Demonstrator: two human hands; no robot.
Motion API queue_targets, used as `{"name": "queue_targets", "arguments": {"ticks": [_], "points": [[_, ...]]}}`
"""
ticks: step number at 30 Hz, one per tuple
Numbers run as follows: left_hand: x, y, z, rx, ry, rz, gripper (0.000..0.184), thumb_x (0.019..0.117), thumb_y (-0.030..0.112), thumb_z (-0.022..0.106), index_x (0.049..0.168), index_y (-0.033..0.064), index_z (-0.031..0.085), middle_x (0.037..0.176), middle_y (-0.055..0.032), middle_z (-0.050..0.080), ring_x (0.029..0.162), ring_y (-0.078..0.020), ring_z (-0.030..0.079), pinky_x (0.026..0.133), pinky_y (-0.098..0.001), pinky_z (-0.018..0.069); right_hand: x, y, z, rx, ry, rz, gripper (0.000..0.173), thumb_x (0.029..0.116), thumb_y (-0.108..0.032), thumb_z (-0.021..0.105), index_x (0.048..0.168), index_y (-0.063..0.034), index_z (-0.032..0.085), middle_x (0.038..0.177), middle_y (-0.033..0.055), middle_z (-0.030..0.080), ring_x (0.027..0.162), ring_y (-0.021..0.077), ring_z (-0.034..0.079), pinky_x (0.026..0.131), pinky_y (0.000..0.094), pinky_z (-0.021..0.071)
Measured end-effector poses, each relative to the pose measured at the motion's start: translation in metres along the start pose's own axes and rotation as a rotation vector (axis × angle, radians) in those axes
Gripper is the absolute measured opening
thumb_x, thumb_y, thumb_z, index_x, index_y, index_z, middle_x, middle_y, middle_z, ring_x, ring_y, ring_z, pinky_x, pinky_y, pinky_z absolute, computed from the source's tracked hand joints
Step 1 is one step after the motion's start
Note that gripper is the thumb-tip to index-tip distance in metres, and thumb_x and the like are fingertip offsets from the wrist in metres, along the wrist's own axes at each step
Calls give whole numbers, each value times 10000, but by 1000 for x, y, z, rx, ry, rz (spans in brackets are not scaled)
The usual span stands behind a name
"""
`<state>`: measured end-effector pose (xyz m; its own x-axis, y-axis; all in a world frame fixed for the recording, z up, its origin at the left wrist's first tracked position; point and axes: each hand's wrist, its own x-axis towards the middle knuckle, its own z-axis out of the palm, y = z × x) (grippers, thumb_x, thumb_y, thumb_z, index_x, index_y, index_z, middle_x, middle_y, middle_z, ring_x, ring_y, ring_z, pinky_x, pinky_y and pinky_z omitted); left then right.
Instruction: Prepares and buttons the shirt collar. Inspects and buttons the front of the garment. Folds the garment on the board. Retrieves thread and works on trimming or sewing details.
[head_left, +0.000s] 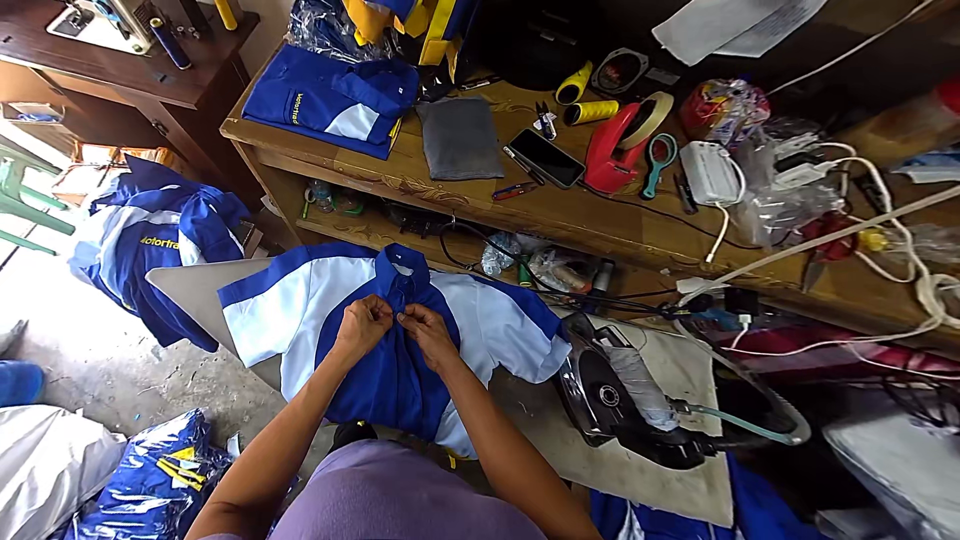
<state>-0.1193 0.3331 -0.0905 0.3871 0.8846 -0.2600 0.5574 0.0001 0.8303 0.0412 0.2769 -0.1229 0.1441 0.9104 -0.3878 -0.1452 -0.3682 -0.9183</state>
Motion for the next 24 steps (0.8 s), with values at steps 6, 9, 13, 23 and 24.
{"name": "queue_targets", "arguments": {"ticks": [6, 9, 13, 23, 24], "points": [[-2, 2, 3, 80, -15, 51, 204, 934, 140, 603, 1043, -3, 699, 896, -104, 699, 816, -173, 665, 797, -350, 548, -3, -5, -7, -235, -47, -84, 157, 990, -111, 613, 1020, 12, 706, 905, 72, 681, 807, 106, 654, 778, 294, 567], [-1, -5, 8, 55, -10, 107, 199, 936, 118, 593, 1046, -8, 702, 936, -124, 698, 856, -182, 668, 824, -342, 548, -3, -14, -16, -293, -114, -62, 178, 989, -69, 591, 1065, 42, 710, 936, 110, 719, 821, 135, 713, 812, 318, 613], [2, -13, 14, -44, -45, 114, 191, 938, 113, 603, 1051, -2, 705, 932, -105, 696, 836, -149, 658, 806, -315, 544, 3, -16, -26, -295, -139, -16, 123, 948, -64, 680, 1010, 35, 720, 876, 89, 731, 747, 123, 720, 756, 308, 630], [9, -24, 18, -157, -78, 105, 154, 929, 106, 639, 1029, 11, 708, 875, -50, 699, 772, -81, 644, 753, -260, 542, -10, -29, -20, -442, -151, -3, 262, 1001, -30, 485, 1141, 45, 693, 1004, 143, 737, 829, 169, 755, 813, 338, 644], [9, -24, 19, -162, -85, 115, 155, 932, 112, 640, 1028, 12, 707, 870, -45, 698, 768, -76, 643, 750, -255, 542, -7, -27, -23, -469, -137, -41, 233, 991, -32, 508, 1103, 39, 699, 985, 137, 733, 823, 163, 749, 806, 334, 641]]}}
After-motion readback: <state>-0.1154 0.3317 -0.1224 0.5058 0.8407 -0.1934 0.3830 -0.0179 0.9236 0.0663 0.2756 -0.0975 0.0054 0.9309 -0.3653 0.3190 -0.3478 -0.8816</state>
